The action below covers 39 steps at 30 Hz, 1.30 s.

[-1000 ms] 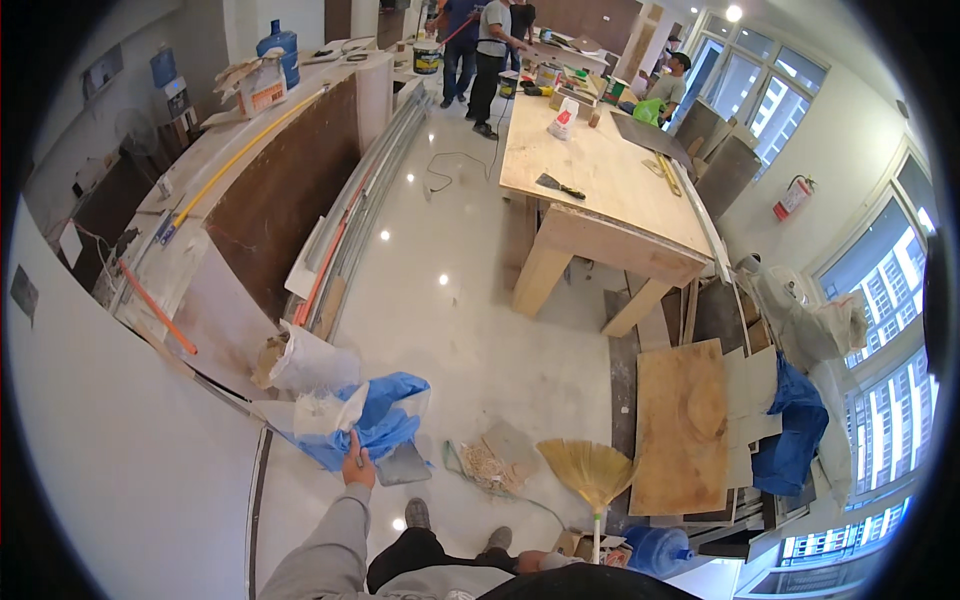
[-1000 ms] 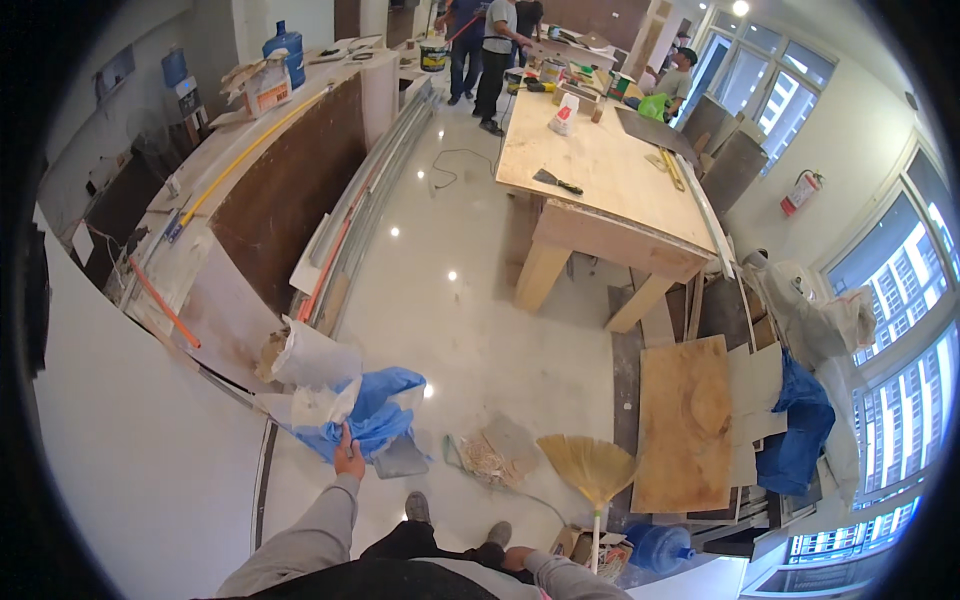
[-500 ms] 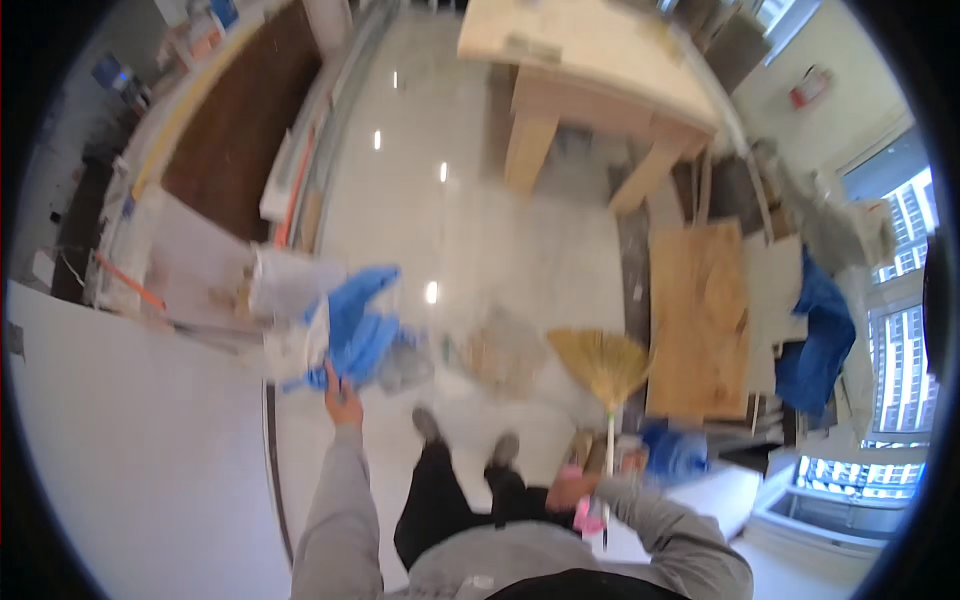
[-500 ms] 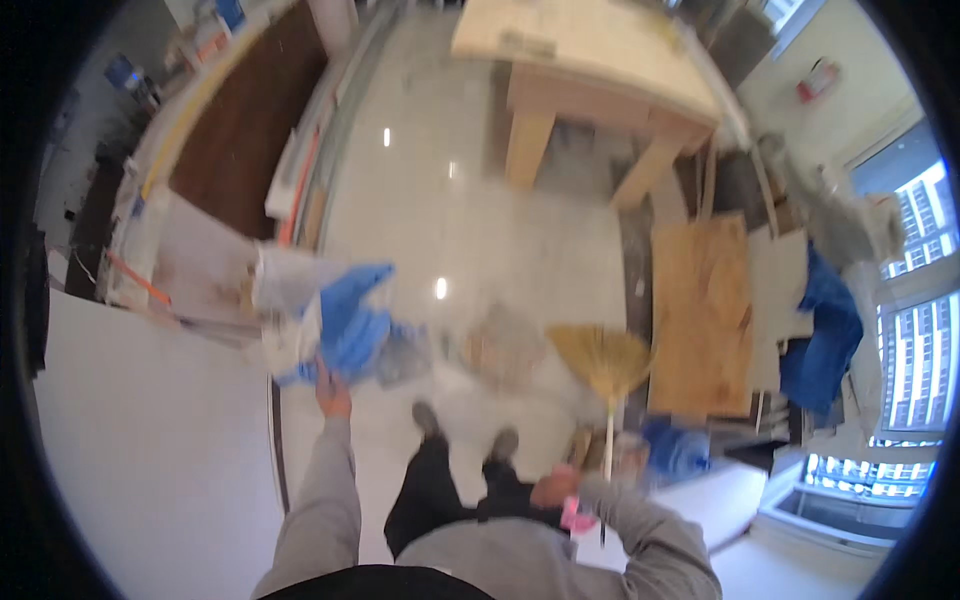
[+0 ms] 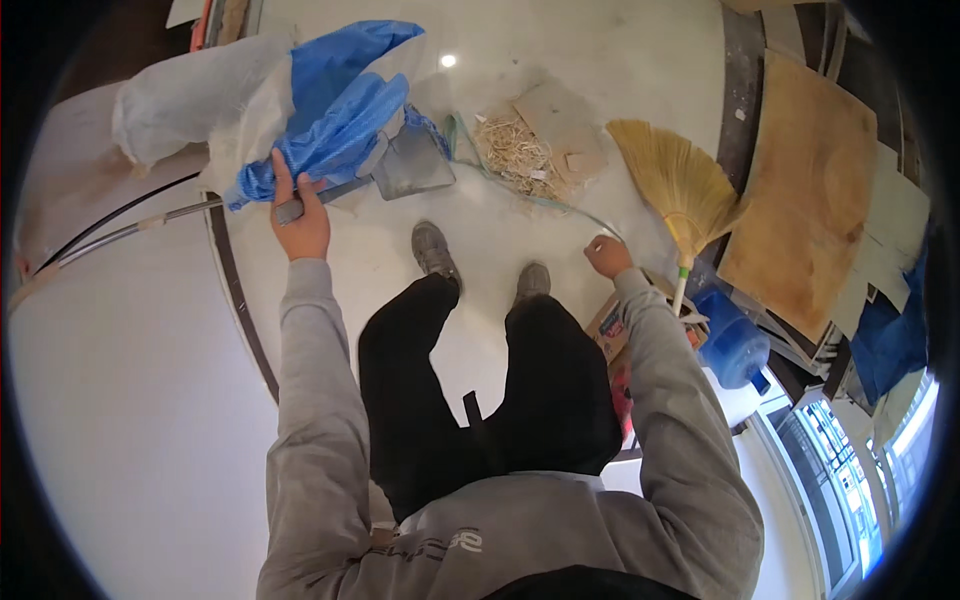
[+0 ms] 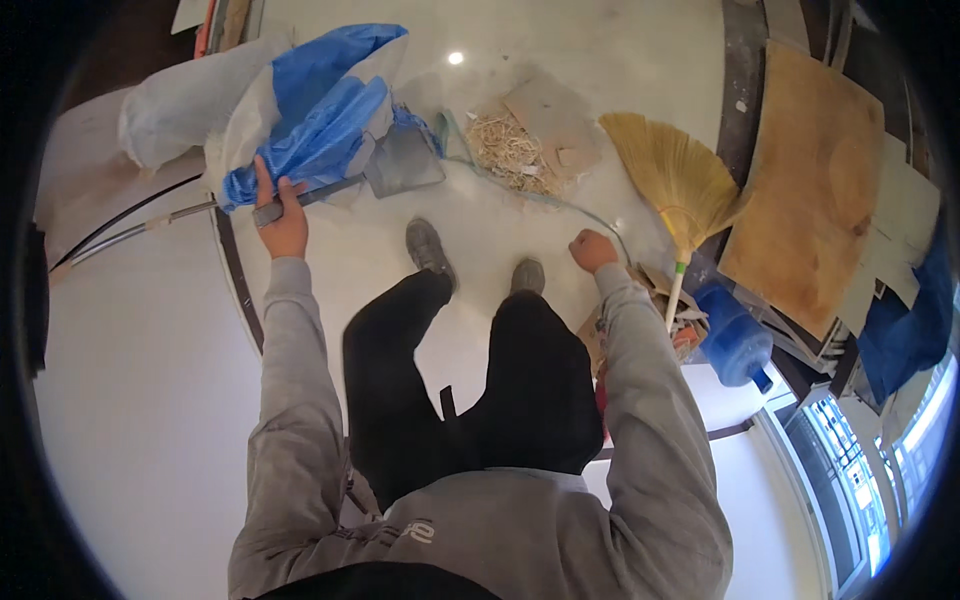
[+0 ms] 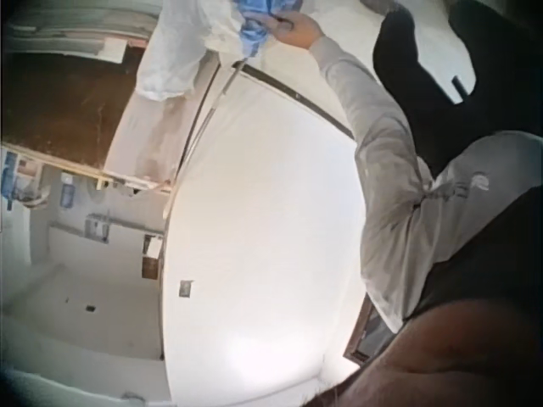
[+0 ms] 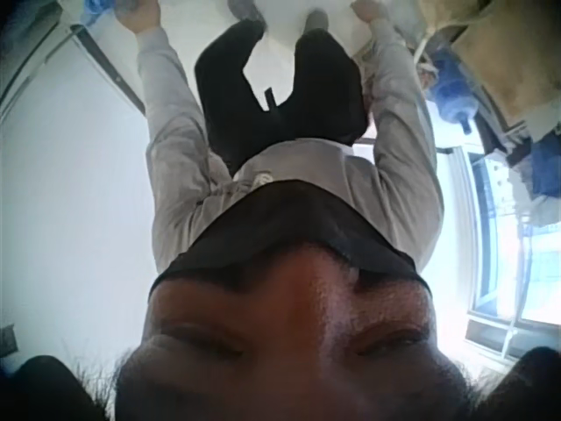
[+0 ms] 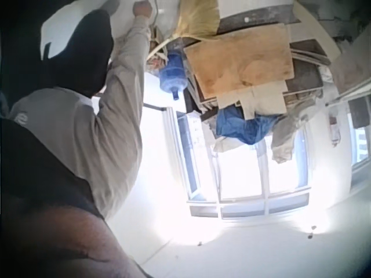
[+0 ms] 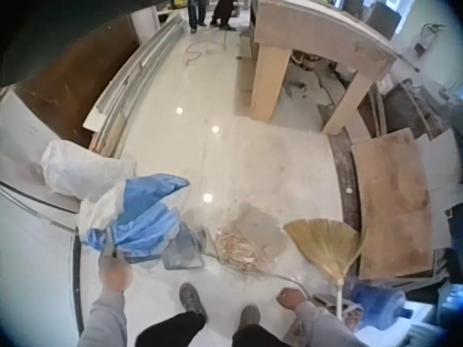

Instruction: The person sweeps debris on the floor using a broom and dustpan, then empties the collected debris into a blue plastic bag. The person also picks up a piece of wood and places it into the bag.

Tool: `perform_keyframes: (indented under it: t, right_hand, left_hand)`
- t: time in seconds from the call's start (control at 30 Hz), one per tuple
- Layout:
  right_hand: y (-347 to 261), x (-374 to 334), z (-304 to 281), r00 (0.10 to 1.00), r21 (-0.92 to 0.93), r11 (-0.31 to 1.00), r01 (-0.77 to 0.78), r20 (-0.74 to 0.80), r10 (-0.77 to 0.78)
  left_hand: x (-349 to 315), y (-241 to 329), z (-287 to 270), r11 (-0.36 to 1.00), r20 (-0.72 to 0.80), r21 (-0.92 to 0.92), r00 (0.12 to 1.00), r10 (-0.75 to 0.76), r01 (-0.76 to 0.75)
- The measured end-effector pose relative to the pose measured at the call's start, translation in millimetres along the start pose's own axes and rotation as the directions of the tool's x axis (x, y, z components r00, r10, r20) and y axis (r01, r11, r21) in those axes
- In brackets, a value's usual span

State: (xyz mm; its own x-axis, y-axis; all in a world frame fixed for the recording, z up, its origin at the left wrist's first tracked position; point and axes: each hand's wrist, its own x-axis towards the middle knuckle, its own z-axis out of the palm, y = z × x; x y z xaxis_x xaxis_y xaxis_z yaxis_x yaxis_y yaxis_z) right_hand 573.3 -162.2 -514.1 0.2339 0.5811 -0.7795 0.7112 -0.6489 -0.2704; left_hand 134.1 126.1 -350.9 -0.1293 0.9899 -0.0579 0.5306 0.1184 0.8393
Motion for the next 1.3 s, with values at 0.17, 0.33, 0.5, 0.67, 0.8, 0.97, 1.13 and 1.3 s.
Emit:
perform_keyframes:
  t: [0.17,0.33,0.5,0.67,0.8,0.97,1.13,1.3]
  right_hand:
    - [46,143,34,0.96,0.309,0.916,-0.256,-0.031,0.278]
    - [54,227,47,0.849,0.536,0.748,-0.392,-0.103,0.519]
    - [71,274,72,0.898,0.859,0.436,-0.268,0.06,0.435]
    - [84,323,110,0.899,0.892,0.397,-0.216,0.023,0.437]
    - [87,336,109,0.931,0.92,0.338,-0.198,0.069,0.36]
    - [51,264,85,0.971,0.973,0.095,0.212,-0.221,0.094]
    - [107,209,36,0.959,0.95,0.134,0.283,-0.275,-0.07]
    - [123,160,-14,0.936,0.942,0.051,0.332,-0.322,-0.138]
  left_hand:
    - [-7,-50,25,0.998,-0.053,-0.045,0.998,0.046,-0.048]
    - [-3,-53,30,0.984,-0.003,0.021,0.984,0.178,-0.178]
    - [-31,-42,29,0.984,0.114,0.031,0.979,0.171,-0.175]
    - [-58,-46,25,0.877,-0.013,0.264,0.907,0.42,-0.402]
    - [-58,-38,26,0.859,-0.075,0.33,0.897,0.437,-0.391]
    - [-56,-51,18,0.945,-0.201,0.182,0.931,0.306,-0.271]
    - [-41,-49,29,0.924,-0.184,0.316,0.941,0.285,-0.218]
    - [-35,-47,45,0.924,-0.18,0.223,0.919,0.351,-0.31]
